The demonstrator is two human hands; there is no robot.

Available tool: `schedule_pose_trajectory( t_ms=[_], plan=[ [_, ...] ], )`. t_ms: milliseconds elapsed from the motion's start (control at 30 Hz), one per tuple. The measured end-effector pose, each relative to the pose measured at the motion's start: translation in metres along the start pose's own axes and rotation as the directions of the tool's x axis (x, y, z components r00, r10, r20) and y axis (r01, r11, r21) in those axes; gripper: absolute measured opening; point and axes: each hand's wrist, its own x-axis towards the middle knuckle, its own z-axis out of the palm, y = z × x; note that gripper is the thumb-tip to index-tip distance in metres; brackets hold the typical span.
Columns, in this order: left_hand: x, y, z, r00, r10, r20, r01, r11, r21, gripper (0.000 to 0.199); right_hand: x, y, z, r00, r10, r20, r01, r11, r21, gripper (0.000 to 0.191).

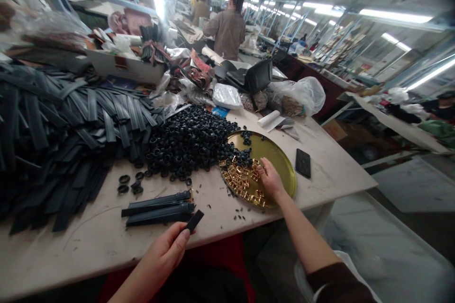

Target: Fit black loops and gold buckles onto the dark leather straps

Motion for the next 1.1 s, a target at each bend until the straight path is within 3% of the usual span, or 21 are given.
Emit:
schedule_pose_trajectory(
  t_ms=[133, 267, 367, 500, 567, 633, 733, 867, 1100],
  plan=[
    [-0.002, 0.004, 0.007, 0.999, 0.014, 0.040, -0.014, 1.000, -0.006, 0.042, 0.010, 0.002, 0.020, 0.999, -0.022, 0.049, 0.020, 0.999, 0.044, 0.063],
    [-0.003, 0.004, 0.013, 0.999, -0.004, 0.052, 0.004, 1.000, -0.011, 0.046, 0.001, -0.034, 0.047, 1.000, 0.015, 0.007, -0.016, 0.998, 0.065, 0.062],
    [-0.004, 0.006, 0.017, 0.997, -0.010, 0.070, 0.010, 1.000, 0.000, 0.049, -0.005, -0.066, 0.054, 1.000, 0.003, 0.010, -0.004, 0.996, 0.087, 0.060],
    [-0.011, 0.011, 0.015, 0.998, 0.004, 0.064, -0.004, 1.000, -0.010, 0.050, -0.014, -0.082, 0.025, 0.996, -0.087, 0.033, 0.083, 0.992, 0.100, 0.055],
    [-0.016, 0.011, 0.012, 0.999, 0.012, 0.032, -0.011, 0.999, -0.030, 0.050, -0.026, -0.070, 0.001, 0.994, -0.101, 0.030, 0.101, 0.995, 0.006, 0.053],
    [-0.020, 0.007, 0.009, 1.000, 0.007, 0.012, -0.007, 0.999, -0.032, 0.050, -0.044, -0.049, -0.020, 0.995, 0.006, 0.095, 0.007, 0.990, -0.138, 0.052],
    [-0.022, -0.002, 0.010, 0.999, -0.006, 0.036, 0.007, 1.000, -0.015, 0.048, -0.072, -0.022, -0.030, 0.976, 0.083, 0.199, -0.040, 0.977, -0.209, 0.049],
    [-0.018, -0.008, 0.014, 0.995, 0.025, 0.100, -0.025, 1.000, 0.006, 0.044, -0.088, -0.027, -0.008, 0.986, -0.007, 0.167, 0.022, 0.996, -0.091, 0.029],
    [-0.018, -0.004, 0.012, 0.997, 0.028, 0.076, -0.030, 0.999, 0.026, 0.043, -0.060, -0.073, 0.028, 0.995, -0.058, 0.079, 0.056, 0.998, 0.023, 0.027]
  ],
)
